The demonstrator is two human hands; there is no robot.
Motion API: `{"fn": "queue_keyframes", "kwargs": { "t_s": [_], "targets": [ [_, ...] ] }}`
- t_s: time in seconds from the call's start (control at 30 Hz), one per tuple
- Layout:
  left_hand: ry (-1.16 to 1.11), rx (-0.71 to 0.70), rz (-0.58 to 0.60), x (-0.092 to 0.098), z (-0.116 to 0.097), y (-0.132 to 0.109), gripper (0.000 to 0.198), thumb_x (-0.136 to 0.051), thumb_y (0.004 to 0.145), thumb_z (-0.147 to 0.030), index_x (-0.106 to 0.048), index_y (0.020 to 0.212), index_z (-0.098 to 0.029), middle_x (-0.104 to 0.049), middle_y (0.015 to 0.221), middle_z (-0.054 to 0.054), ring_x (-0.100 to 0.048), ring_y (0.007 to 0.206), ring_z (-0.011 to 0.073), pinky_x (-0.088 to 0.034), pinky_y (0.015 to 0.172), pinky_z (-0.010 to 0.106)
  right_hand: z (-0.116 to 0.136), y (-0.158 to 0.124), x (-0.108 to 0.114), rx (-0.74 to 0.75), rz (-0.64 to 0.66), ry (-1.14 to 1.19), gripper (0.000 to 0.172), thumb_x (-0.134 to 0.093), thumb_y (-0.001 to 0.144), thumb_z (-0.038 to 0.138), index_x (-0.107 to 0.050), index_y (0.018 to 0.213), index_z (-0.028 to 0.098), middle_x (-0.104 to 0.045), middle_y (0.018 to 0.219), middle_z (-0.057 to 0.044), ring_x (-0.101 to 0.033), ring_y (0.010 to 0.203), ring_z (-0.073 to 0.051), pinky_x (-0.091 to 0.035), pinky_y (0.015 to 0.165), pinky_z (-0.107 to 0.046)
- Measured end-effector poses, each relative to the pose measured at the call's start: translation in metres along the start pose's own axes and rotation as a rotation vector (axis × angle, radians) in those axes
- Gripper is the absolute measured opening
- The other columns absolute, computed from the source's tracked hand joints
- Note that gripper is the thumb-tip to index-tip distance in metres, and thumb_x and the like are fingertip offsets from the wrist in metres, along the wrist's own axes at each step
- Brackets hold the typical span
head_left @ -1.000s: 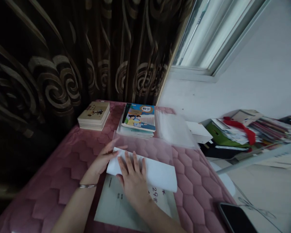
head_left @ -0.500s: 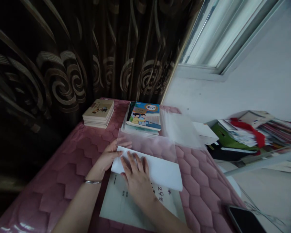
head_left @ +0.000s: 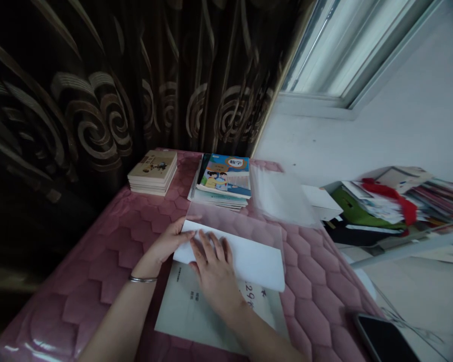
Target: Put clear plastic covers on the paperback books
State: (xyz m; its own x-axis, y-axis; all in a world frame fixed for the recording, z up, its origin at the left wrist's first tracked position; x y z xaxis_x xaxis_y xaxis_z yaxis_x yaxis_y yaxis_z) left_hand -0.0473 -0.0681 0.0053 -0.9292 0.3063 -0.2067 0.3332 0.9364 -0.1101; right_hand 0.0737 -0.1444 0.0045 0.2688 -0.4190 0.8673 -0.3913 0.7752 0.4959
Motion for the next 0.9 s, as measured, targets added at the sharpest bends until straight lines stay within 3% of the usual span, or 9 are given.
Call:
{"fn": "queue_keyframes", "kwargs": {
  "t_s": [0.13, 0.3, 0.57, 0.7, 0.9],
  "targets": [
    [-0.067, -0.023, -0.024, 0.0, -0.002, 0.001, 0.054, -0.079, 0.065, -0.032, -0.062, 0.114, -0.017, -0.072, 0.095, 0.006, -0.066, 0.084, 0.0216, -0.049, 0.071, 0.028, 0.001, 0.0, 0.003, 0.014, -0.025, -0.009, 0.043, -0.044, 0.095, 0.03, -0.046, 0.138, 0.021, -0.041, 0.148, -0.008, -0.034, 0.132, -0.03, -0.024, 0.108, -0.054],
    [-0.213, -0.047, -0.115, 0.006, -0.002, 0.005, 0.041, -0.07, 0.076, -0.04, -0.061, 0.107, -0.015, -0.072, 0.106, 0.014, -0.067, 0.095, 0.0263, -0.05, 0.083, 0.036, 0.004, 0.0, 0.005, 0.022, 0.027, 0.012, 0.045, -0.046, 0.095, 0.033, -0.045, 0.138, 0.021, -0.043, 0.145, -0.01, -0.04, 0.127, -0.029, -0.028, 0.105, -0.051],
    [-0.316, -0.104, -0.223, 0.01, -0.003, 0.008, 0.031, -0.068, 0.079, -0.038, -0.057, 0.098, -0.016, -0.071, 0.108, 0.013, -0.068, 0.1, 0.0276, -0.05, 0.09, 0.042, 0.005, -0.001, 0.007, -0.007, 0.062, 0.039, 0.05, -0.05, 0.092, 0.037, -0.044, 0.14, 0.021, -0.041, 0.147, -0.01, -0.041, 0.125, -0.029, -0.029, 0.104, -0.05],
    [-0.341, -0.119, -0.157, 0.005, -0.008, 0.006, 0.031, -0.069, 0.077, -0.03, -0.058, 0.101, -0.016, -0.072, 0.107, 0.013, -0.066, 0.104, 0.0296, -0.048, 0.093, 0.045, 0.003, 0.001, 0.007, -0.024, 0.046, 0.03, 0.049, -0.046, 0.094, 0.034, -0.042, 0.141, 0.02, -0.04, 0.148, -0.009, -0.04, 0.126, -0.029, -0.028, 0.103, -0.05],
    [-0.267, -0.073, 0.073, -0.005, -0.011, 0.0, 0.051, -0.074, 0.067, -0.017, -0.057, 0.115, -0.017, -0.068, 0.116, 0.014, -0.063, 0.109, 0.0304, -0.047, 0.091, 0.041, 0.001, 0.001, 0.007, -0.046, 0.01, 0.014, 0.049, -0.045, 0.094, 0.035, -0.041, 0.141, 0.021, -0.039, 0.149, -0.009, -0.039, 0.128, -0.03, -0.028, 0.103, -0.05]
  ]
}}
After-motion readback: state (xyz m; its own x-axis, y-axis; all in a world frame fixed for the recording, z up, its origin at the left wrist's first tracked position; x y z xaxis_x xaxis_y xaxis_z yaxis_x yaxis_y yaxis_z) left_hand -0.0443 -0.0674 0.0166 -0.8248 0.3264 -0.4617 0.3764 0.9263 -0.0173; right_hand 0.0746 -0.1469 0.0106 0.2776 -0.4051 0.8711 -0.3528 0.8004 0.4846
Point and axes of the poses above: each hand's wrist, its own y-axis towards the middle knuckle, its own x-axis out of the back of the hand, z = x × y, the point moved 5 cm from there along y, towards the middle knuckle
